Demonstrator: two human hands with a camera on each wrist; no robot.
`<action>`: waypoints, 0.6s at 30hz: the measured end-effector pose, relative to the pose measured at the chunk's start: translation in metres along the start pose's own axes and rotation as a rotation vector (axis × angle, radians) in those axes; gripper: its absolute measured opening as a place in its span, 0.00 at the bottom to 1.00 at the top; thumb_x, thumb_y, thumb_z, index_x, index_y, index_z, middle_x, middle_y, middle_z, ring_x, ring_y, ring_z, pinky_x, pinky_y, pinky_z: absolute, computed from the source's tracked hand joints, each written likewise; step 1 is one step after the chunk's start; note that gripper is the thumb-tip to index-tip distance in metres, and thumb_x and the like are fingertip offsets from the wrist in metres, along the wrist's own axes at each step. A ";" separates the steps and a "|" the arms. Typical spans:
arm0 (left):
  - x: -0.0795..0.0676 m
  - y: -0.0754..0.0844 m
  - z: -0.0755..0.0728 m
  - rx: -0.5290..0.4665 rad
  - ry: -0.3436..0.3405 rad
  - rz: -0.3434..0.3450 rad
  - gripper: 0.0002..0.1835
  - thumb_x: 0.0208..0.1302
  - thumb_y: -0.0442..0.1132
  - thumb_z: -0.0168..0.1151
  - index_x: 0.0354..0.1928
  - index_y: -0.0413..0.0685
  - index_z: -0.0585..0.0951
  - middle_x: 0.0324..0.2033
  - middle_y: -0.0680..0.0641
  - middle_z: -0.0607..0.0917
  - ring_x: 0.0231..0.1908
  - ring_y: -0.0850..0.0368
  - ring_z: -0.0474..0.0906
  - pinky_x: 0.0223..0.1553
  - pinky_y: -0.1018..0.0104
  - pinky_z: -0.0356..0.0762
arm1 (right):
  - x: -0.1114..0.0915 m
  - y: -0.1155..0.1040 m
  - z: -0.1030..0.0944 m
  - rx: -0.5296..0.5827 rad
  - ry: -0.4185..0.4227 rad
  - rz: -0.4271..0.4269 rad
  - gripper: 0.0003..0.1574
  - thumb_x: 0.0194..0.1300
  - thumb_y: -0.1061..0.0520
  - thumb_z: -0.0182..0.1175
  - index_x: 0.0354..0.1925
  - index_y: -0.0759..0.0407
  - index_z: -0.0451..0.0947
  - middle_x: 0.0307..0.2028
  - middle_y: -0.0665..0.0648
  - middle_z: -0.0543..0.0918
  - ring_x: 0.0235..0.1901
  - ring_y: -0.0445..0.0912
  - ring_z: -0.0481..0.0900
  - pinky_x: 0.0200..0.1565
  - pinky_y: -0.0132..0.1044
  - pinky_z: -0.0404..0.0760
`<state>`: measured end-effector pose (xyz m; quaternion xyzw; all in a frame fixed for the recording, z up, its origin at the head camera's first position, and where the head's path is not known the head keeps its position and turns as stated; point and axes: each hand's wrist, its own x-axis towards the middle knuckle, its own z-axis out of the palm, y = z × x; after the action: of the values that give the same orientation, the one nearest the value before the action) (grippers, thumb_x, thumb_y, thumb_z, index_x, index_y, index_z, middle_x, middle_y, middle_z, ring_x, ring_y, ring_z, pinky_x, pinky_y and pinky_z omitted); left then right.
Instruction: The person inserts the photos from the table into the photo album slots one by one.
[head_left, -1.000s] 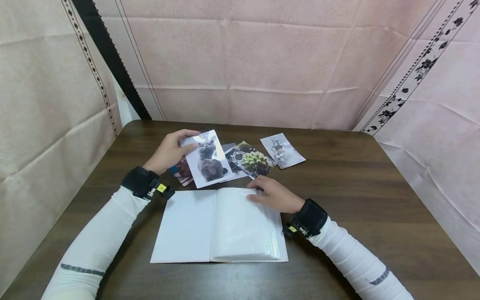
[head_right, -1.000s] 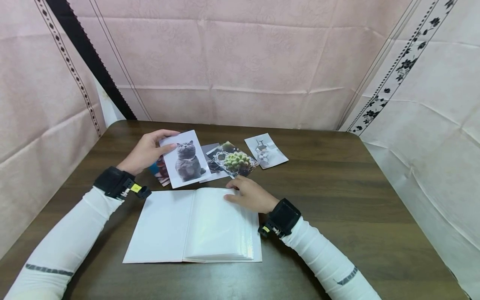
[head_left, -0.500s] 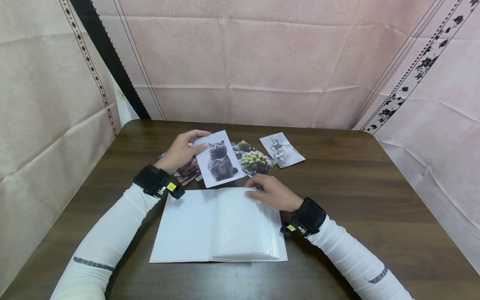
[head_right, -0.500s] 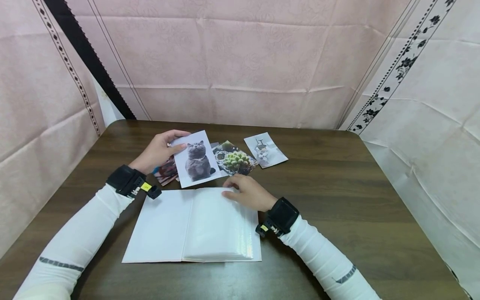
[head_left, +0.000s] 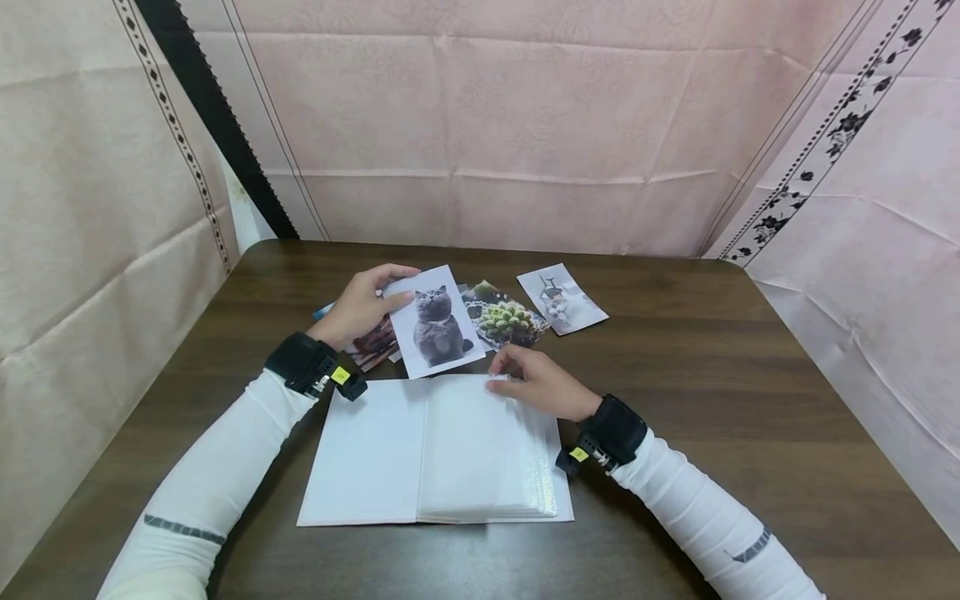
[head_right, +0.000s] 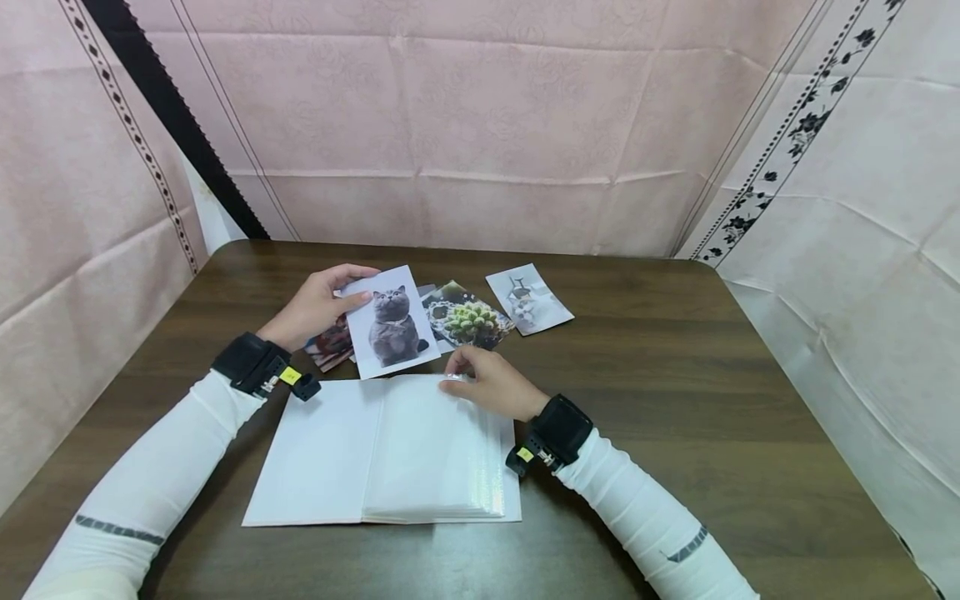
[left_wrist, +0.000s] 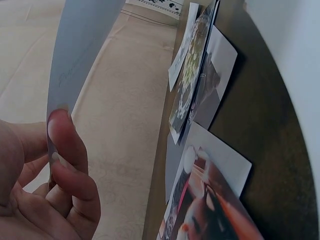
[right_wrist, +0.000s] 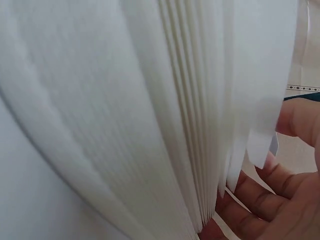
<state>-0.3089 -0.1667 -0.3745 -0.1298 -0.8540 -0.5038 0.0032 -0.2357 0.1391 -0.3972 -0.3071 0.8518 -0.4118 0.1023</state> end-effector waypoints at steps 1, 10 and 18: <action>0.000 0.000 0.000 -0.001 0.000 0.002 0.21 0.65 0.45 0.60 0.61 0.62 0.75 0.56 0.50 0.77 0.45 0.54 0.79 0.41 0.61 0.80 | 0.000 0.000 0.000 0.007 -0.001 0.003 0.14 0.65 0.49 0.61 0.44 0.56 0.74 0.40 0.52 0.79 0.38 0.46 0.73 0.38 0.37 0.70; 0.001 -0.001 -0.001 0.001 -0.009 0.004 0.21 0.65 0.46 0.60 0.60 0.63 0.75 0.56 0.50 0.77 0.45 0.53 0.78 0.41 0.60 0.79 | 0.001 -0.002 0.000 0.022 -0.052 0.030 0.15 0.65 0.48 0.60 0.38 0.58 0.72 0.37 0.55 0.75 0.39 0.48 0.70 0.39 0.38 0.68; 0.002 -0.004 0.003 -0.006 -0.028 -0.008 0.21 0.66 0.47 0.59 0.61 0.63 0.74 0.57 0.50 0.76 0.47 0.54 0.78 0.42 0.62 0.80 | -0.001 0.008 -0.001 -0.040 -0.104 0.003 0.08 0.63 0.53 0.62 0.35 0.54 0.73 0.37 0.53 0.76 0.41 0.46 0.72 0.48 0.40 0.72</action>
<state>-0.3108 -0.1656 -0.3788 -0.1335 -0.8531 -0.5043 -0.0113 -0.2390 0.1437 -0.4030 -0.3289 0.8538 -0.3782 0.1410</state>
